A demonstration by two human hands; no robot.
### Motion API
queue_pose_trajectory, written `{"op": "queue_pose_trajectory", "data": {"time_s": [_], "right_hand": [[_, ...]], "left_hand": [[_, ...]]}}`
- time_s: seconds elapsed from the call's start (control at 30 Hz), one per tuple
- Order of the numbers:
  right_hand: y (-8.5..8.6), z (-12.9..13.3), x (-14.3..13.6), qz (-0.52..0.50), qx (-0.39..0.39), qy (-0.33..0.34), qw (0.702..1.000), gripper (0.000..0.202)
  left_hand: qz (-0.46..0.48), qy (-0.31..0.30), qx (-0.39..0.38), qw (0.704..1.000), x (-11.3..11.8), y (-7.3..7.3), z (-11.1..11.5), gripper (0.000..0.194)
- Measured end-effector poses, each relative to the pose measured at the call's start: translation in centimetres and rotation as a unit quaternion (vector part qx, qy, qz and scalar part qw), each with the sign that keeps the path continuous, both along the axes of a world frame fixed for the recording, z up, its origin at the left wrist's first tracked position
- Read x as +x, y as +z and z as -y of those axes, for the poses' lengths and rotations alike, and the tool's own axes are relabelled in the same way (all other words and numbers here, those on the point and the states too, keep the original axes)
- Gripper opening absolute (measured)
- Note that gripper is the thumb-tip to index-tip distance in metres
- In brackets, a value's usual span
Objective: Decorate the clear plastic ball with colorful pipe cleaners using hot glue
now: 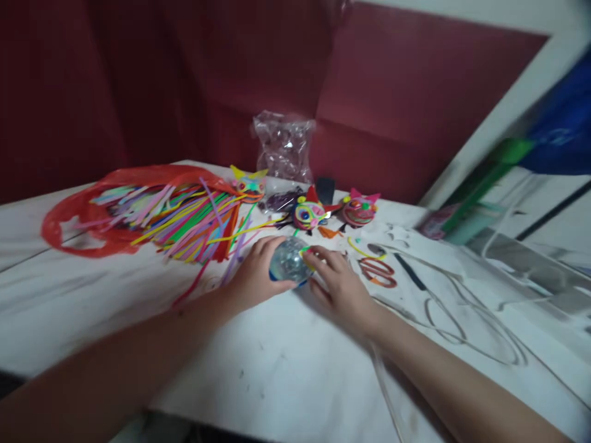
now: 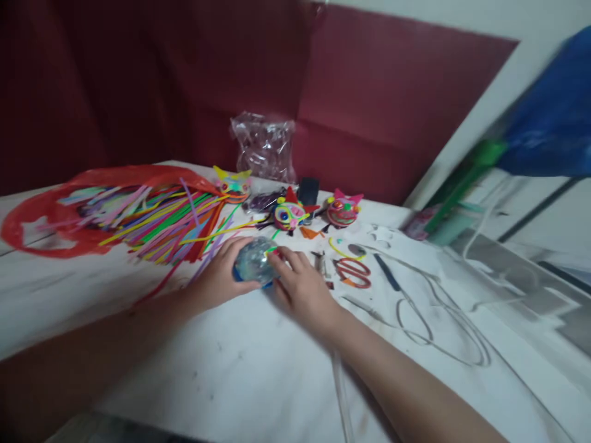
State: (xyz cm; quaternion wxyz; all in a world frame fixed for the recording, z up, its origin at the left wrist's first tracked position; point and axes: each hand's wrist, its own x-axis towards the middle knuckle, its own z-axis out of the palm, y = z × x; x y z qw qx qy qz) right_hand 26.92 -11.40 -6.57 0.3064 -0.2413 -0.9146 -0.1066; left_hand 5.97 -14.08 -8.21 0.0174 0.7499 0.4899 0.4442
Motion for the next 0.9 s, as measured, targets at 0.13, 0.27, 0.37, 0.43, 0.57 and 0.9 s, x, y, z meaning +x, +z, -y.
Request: {"op": "queue_pose_trajectory", "data": {"time_s": [0.13,0.27,0.37,0.43,0.57,0.9], "right_hand": [[0.3,0.4,-0.1,0.004,-0.012,-0.004,1.0,0.044],[0.3,0.6,-0.1,0.008,-0.014,0.001,1.0,0.042],[0.3,0.6,0.0,0.01,-0.02,-0.001,1.0,0.042],[0.4,0.7,0.0,0.01,-0.025,-0.002,1.0,0.043],[0.6,1.0,-0.3,0.009,-0.023,0.002,1.0,0.046],[0.6,1.9,-0.7,0.04,0.006,0.005,0.999,0.044]], "left_hand": [[0.0,0.011,0.002,1.0,0.0,-0.1,0.1,0.076],[-0.004,0.017,-0.004,1.0,0.1,0.0,0.3,0.076],[-0.003,0.012,-0.005,1.0,0.1,0.0,0.3,0.076],[0.005,0.006,-0.006,1.0,0.1,0.0,0.2,0.075],[0.064,-0.014,-0.017,0.998,-0.2,0.3,0.2,0.051],[0.151,0.01,-0.065,0.986,-0.5,0.4,0.2,0.026]]}}
